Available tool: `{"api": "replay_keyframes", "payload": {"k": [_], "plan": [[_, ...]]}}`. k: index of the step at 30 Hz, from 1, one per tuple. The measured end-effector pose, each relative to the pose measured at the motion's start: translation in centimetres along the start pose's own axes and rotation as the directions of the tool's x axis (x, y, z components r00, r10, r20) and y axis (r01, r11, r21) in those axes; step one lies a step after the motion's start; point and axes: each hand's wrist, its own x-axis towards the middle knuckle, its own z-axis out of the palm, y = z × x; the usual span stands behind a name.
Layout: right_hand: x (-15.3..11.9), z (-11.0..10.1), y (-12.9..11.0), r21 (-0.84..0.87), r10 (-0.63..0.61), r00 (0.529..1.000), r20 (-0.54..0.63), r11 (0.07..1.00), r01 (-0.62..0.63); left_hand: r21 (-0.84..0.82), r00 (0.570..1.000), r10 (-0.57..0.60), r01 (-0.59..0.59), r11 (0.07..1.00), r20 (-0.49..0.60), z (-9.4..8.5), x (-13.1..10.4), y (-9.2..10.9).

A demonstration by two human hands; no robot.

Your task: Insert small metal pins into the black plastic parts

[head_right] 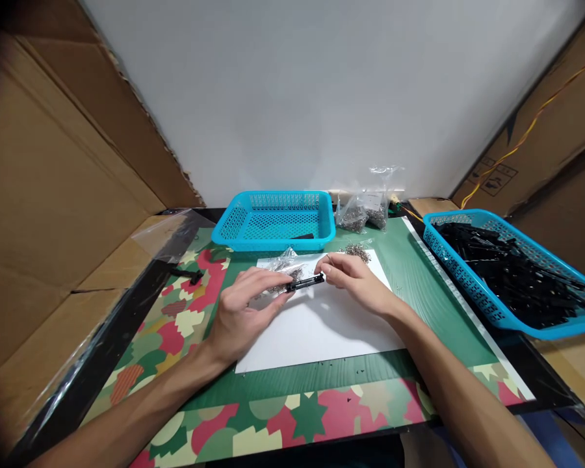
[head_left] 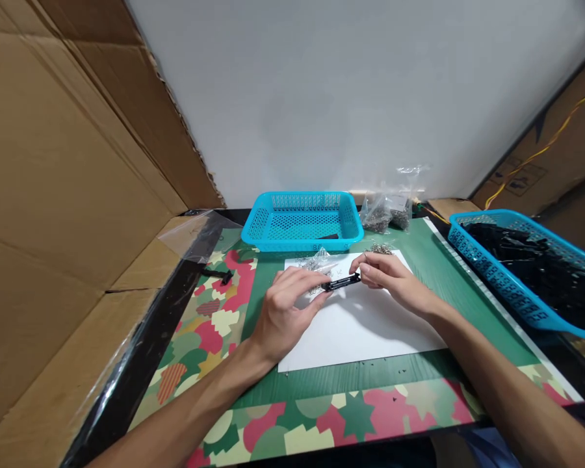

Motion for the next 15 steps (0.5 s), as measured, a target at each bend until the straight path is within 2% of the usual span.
{"api": "replay_keyframes", "payload": {"k": [5,9,12,15], "plan": [[0.3,-0.2,0.6,-0.135,0.033,0.999,0.042,0.991,-0.027,-0.018,1.000,0.000,0.000,1.000,-0.022,-0.1,0.1,-0.3],[0.8,-1.1,1.3,-0.077,0.054,0.997,0.063,0.996,-0.049,-0.014,1.000,0.008,-0.008,1.000,-0.001,0.1,0.1,-0.6],[1.1,-1.7,1.7,-0.002,0.056,0.997,0.061,0.998,-0.056,-0.107,0.994,-0.113,0.113,0.988,0.007,0.1,0.1,-0.6],[1.3,-1.3,1.8,0.032,0.027,0.996,0.082,0.999,-0.029,-0.291,0.962,-0.269,0.270,0.918,0.047,0.2,0.1,-0.3]]}}
